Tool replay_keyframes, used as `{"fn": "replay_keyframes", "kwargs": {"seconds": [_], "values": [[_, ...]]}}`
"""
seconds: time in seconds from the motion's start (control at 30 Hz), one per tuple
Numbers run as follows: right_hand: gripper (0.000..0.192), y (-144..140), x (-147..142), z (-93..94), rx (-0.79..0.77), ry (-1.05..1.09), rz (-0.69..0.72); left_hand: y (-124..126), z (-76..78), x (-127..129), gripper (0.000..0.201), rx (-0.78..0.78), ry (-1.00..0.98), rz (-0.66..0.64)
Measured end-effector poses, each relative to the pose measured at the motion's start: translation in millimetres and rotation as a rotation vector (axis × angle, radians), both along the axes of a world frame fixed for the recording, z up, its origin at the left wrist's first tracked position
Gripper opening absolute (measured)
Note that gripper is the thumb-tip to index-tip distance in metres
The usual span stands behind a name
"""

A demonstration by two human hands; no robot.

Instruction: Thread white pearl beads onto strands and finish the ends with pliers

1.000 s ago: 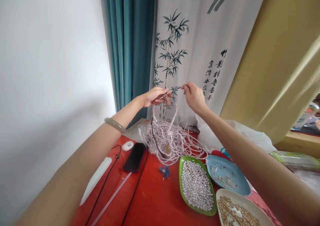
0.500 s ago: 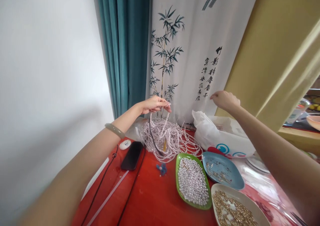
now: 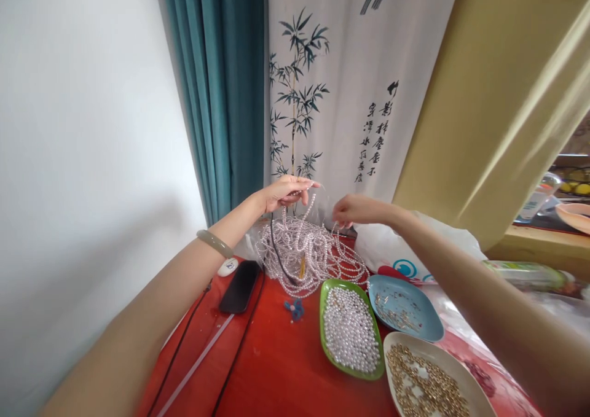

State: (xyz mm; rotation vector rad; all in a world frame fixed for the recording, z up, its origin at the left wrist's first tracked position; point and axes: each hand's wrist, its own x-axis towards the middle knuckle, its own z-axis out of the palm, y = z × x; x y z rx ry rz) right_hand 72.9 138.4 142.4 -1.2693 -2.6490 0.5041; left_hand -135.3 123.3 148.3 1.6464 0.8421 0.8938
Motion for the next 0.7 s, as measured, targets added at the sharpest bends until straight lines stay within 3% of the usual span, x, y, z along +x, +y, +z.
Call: {"fn": "replay_keyframes", "kwargs": {"seconds": [0.07, 0.13, 0.27, 0.37, 0.53, 0.7], "values": [[0.016, -8, -16, -9.4, 0.093, 0.047, 0.061, 2, -1.2, 2, 0.027, -0.001, -0.032, 0.009], [0.030, -15, -29, -15.8, 0.105, 0.240, 0.073, 3, -2.1, 5, 0.030, 0.000, -0.074, 0.025], [0.047, -27, -40, -20.5, -0.217, 0.573, 0.163, 2, -1.7, 7, 0.031, 0.004, -0.166, 0.082], [0.044, -28, -33, -28.1, -0.306, 0.690, 0.053, 4, 3.1, 1, 0.028, 0.063, -0.297, 0.158], [0.038, -12, 4, -59.3, -0.303, 0.882, -0.064, 12, 17.1, -34, 0.031, 0.174, -0.518, 0.477], [0.013, 8, 57, -78.4, -0.396, 1.243, -0.471, 10, 26.1, -81, 0.032, 0.245, -0.546, 0.671]]}}
